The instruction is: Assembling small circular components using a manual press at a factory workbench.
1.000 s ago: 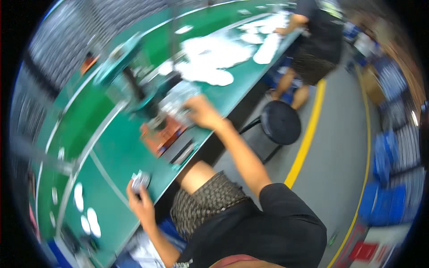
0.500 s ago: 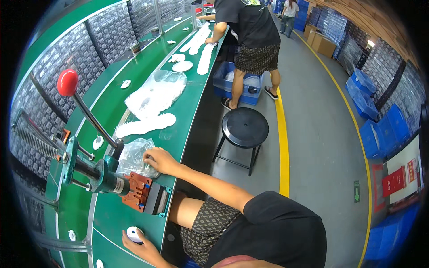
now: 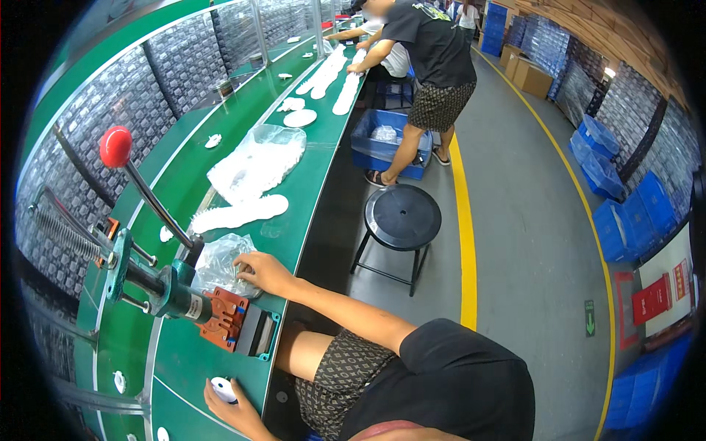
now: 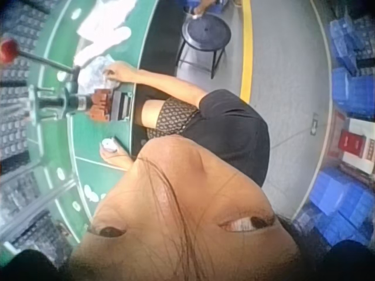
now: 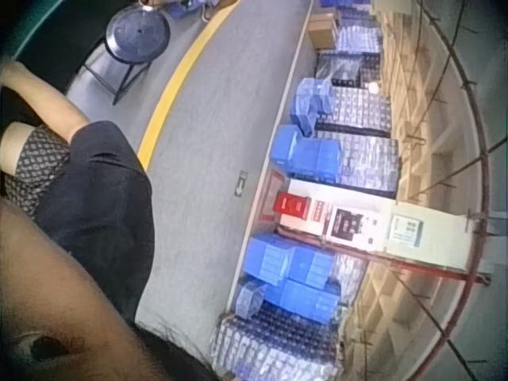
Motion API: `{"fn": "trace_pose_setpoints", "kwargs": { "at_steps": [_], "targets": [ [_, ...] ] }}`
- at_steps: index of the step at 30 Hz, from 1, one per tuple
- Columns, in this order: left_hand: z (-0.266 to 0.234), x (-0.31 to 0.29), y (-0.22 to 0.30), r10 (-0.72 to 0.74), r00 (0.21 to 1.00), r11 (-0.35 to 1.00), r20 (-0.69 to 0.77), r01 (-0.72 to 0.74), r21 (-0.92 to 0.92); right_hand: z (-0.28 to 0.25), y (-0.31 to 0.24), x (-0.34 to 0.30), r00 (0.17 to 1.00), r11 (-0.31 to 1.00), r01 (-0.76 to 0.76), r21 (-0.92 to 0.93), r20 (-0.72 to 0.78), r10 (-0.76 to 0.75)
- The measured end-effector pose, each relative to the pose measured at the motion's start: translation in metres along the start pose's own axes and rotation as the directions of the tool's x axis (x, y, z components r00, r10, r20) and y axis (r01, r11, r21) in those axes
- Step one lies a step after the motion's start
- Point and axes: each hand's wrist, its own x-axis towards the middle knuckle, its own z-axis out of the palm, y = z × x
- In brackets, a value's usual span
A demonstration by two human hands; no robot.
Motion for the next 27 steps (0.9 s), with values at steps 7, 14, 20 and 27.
{"fn": "trace_pose_setpoints", "kwargs": {
  "at_steps": [7,14,20,27],
  "targets": [
    [-0.006,0.002,0.007,-0.07,0.994,0.988,0.084,0.081,-0.13,-0.014,-0.069,-0.037,0.87,0.999,0.013,0.04,-0.493,0.009],
    [-0.014,0.0,0.023,-0.005,0.999,0.986,0.043,0.012,-0.169,-0.021,-0.103,-0.065,0.92,0.067,-0.097,0.993,0.064,0.387],
    [-0.019,0.008,0.035,-0.087,0.994,0.971,0.071,0.101,-0.215,-0.023,-0.102,-0.057,0.878,0.058,-0.258,0.964,0.209,0.43],
    [-0.022,0.008,0.03,0.162,0.978,0.977,0.134,-0.139,-0.162,0.014,-0.147,-0.102,0.964,0.577,-0.255,0.776,0.162,0.209]
  ]
}}
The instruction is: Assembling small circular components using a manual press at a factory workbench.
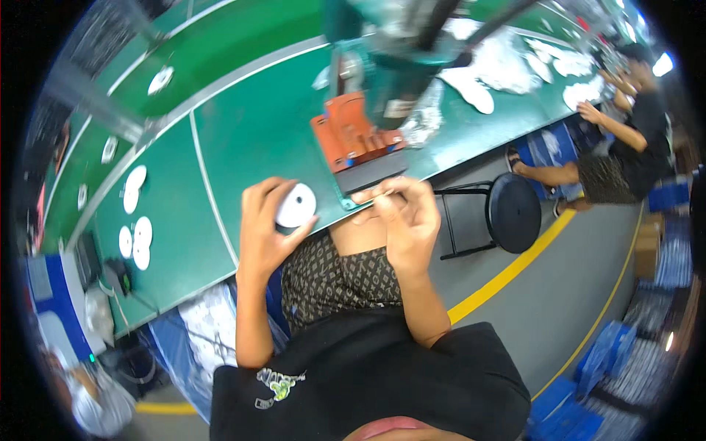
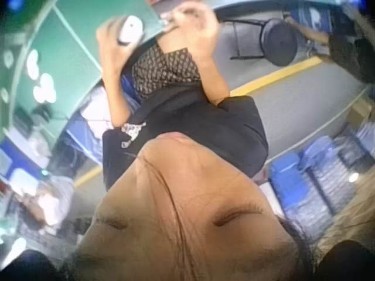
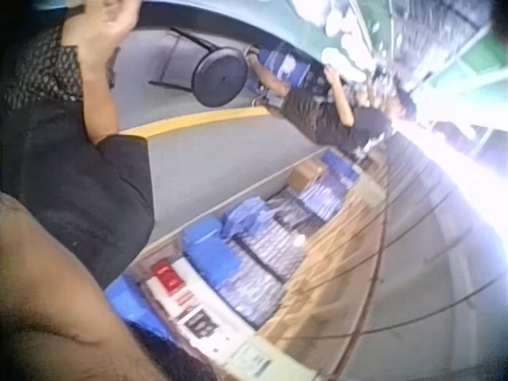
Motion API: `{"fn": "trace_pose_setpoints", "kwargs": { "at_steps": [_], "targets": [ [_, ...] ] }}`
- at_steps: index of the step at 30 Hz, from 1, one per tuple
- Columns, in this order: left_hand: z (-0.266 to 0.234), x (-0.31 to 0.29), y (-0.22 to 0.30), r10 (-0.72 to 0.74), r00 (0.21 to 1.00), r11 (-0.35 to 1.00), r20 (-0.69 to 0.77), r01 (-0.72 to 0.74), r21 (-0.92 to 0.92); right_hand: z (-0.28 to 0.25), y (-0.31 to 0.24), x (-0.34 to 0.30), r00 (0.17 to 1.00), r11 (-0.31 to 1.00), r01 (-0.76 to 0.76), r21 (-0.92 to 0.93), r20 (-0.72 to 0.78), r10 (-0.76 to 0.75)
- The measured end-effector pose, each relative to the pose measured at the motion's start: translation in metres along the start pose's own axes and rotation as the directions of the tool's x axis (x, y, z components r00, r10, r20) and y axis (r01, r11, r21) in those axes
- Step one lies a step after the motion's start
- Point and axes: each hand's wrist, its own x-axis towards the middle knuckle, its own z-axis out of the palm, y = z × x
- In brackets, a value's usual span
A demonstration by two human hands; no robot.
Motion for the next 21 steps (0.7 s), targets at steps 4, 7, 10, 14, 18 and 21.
{"fn": "trace_pose_setpoints", "kwargs": {
  "at_steps": [4,7,10,14,18,21],
  "targets": [
    [-0.002,0.001,-0.001,0.057,0.996,0.997,0.065,-0.053,-0.061,0.014,0.036,-0.018,0.955,0.712,0.285,-0.642,0.121,-0.272],
    [-0.002,0.003,0.0,0.095,0.993,0.992,0.068,-0.088,-0.088,0.009,0.054,-0.023,0.948,0.64,0.305,-0.705,0.159,-0.277],
    [-0.002,0.004,0.0,0.102,0.992,0.99,0.08,-0.093,-0.11,0.003,0.06,-0.025,0.941,0.598,0.326,-0.732,0.188,-0.283],
    [0.0,0.004,-0.002,0.094,0.989,0.99,0.113,-0.081,-0.115,0.003,0.064,-0.025,0.943,0.631,0.314,-0.71,0.155,-0.294],
    [0.001,0.001,-0.004,0.121,0.988,0.987,0.096,-0.109,-0.12,0.001,0.066,-0.025,0.938,0.639,0.328,-0.696,0.16,-0.306],
    [0.0,-0.001,-0.004,0.124,0.985,0.984,0.121,-0.107,-0.143,-0.003,0.063,-0.027,0.897,0.489,0.429,-0.759,0.295,-0.328]
  ]
}}
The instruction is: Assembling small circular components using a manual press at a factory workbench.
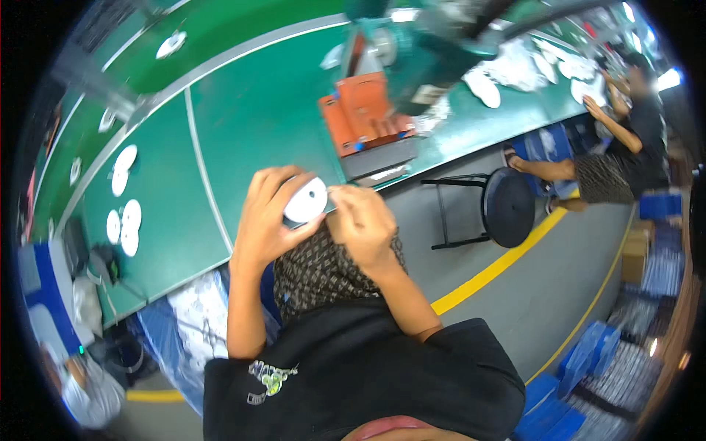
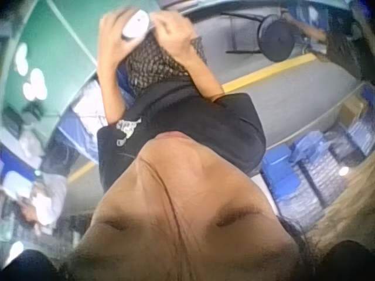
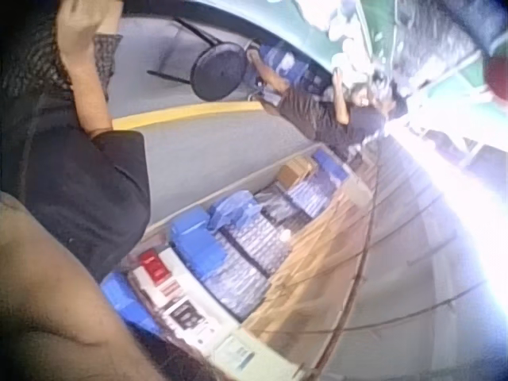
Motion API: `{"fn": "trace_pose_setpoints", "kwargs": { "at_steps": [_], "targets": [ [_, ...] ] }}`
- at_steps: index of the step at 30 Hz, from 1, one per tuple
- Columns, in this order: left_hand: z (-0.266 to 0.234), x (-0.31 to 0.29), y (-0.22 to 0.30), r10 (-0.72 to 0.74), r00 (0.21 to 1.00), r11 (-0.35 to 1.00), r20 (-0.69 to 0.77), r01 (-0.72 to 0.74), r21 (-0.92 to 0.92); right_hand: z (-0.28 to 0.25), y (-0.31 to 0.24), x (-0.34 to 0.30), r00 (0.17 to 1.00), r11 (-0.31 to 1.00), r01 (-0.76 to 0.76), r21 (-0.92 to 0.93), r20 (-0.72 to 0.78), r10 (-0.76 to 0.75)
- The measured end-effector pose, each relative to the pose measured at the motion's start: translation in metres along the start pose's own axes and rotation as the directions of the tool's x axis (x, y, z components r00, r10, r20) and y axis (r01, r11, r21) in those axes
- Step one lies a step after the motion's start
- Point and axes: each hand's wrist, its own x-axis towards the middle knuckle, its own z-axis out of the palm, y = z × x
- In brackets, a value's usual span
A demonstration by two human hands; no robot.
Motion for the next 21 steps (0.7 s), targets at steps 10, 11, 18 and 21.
{"fn": "trace_pose_setpoints", "kwargs": {
  "at_steps": [10,11,18,21],
  "targets": [
    [0.011,-0.004,0.004,0.03,0.998,0.983,-0.057,-0.019,0.183,0.0,-0.023,0.007,0.978,0.98,0.109,-0.167,0.193,-0.076],
    [0.013,-0.007,0.004,0.041,0.997,0.98,-0.067,-0.027,0.198,-0.004,-0.023,0.007,0.992,0.997,0.071,-0.035,0.104,-0.067],
    [0.019,0.005,0.025,0.089,0.964,0.991,-0.251,-0.062,0.115,-0.059,0.024,0.01,0.928,0.996,-0.084,0.016,-0.364,0.084],
    [0.029,0.033,0.045,0.213,0.917,0.974,-0.338,-0.169,0.154,-0.061,0.046,0.017,0.927,0.984,-0.179,-0.006,-0.336,0.166]
  ]
}}
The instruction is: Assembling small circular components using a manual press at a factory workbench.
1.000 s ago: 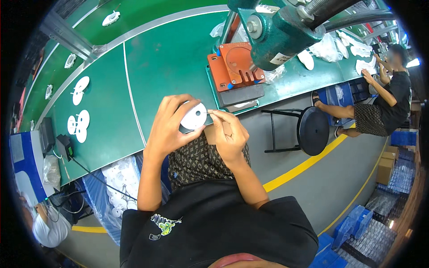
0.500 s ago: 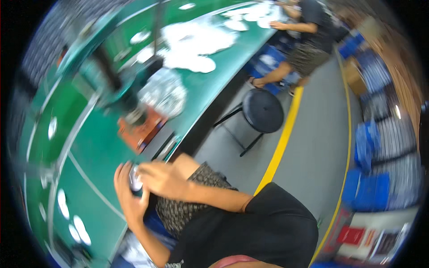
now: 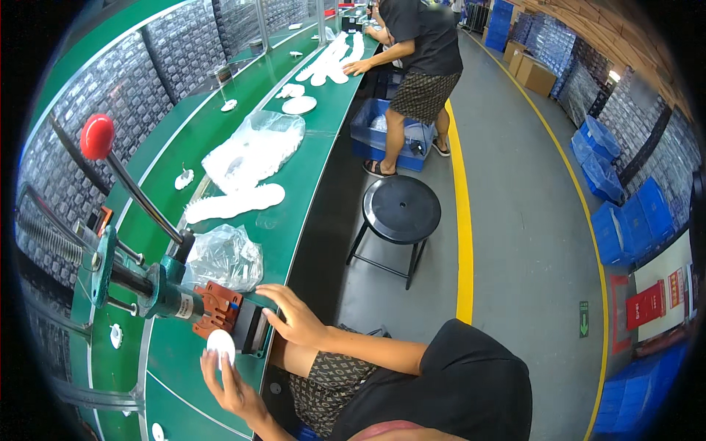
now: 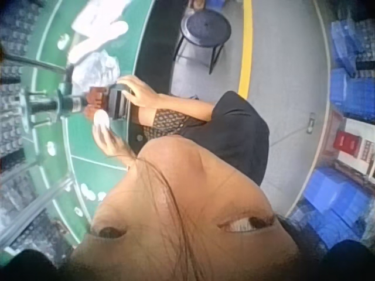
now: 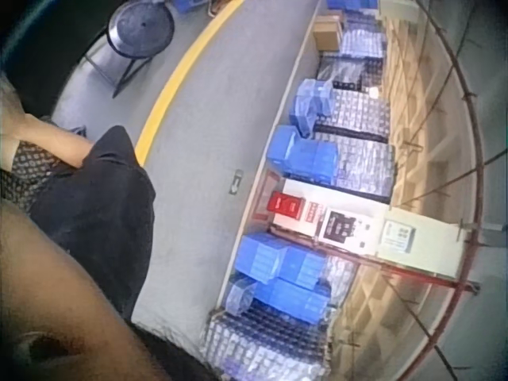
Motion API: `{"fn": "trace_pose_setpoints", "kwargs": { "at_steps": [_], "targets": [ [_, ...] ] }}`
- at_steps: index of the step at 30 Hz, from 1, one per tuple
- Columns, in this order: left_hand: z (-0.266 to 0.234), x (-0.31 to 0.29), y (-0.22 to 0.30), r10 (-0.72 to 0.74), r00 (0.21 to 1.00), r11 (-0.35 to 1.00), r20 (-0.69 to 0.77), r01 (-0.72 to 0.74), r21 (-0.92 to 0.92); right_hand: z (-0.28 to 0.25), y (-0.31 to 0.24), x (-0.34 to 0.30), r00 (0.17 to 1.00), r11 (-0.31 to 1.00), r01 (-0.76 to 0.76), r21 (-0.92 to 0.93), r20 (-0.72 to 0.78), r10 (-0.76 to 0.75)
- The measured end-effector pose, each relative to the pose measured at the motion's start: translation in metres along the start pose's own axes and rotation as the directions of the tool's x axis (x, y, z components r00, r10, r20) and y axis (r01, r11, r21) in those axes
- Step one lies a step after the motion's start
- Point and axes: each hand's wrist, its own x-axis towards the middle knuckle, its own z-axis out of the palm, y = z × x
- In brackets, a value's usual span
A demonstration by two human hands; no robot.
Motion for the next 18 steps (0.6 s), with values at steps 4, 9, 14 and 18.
{"fn": "trace_pose_setpoints", "kwargs": {
  "at_steps": [4,9,14,18],
  "targets": [
    [0.028,0.039,0.005,0.207,0.973,0.975,0.105,-0.214,0.053,0.006,0.015,-0.002,0.983,0.982,0.183,-0.045,0.03,-0.181],
    [0.044,0.055,0.008,0.147,0.979,0.972,0.143,-0.17,0.162,0.002,0.025,-0.008,0.977,0.981,0.184,-0.066,0.12,-0.175],
    [0.047,0.051,0.008,0.05,0.992,0.979,0.12,-0.072,0.19,0.001,0.025,-0.007,0.984,0.992,0.124,-0.033,0.136,-0.118],
    [0.044,0.051,0.004,0.048,0.998,0.988,0.036,-0.052,0.145,0.004,0.031,-0.01,0.984,0.993,0.103,-0.05,0.15,-0.094]
  ]
}}
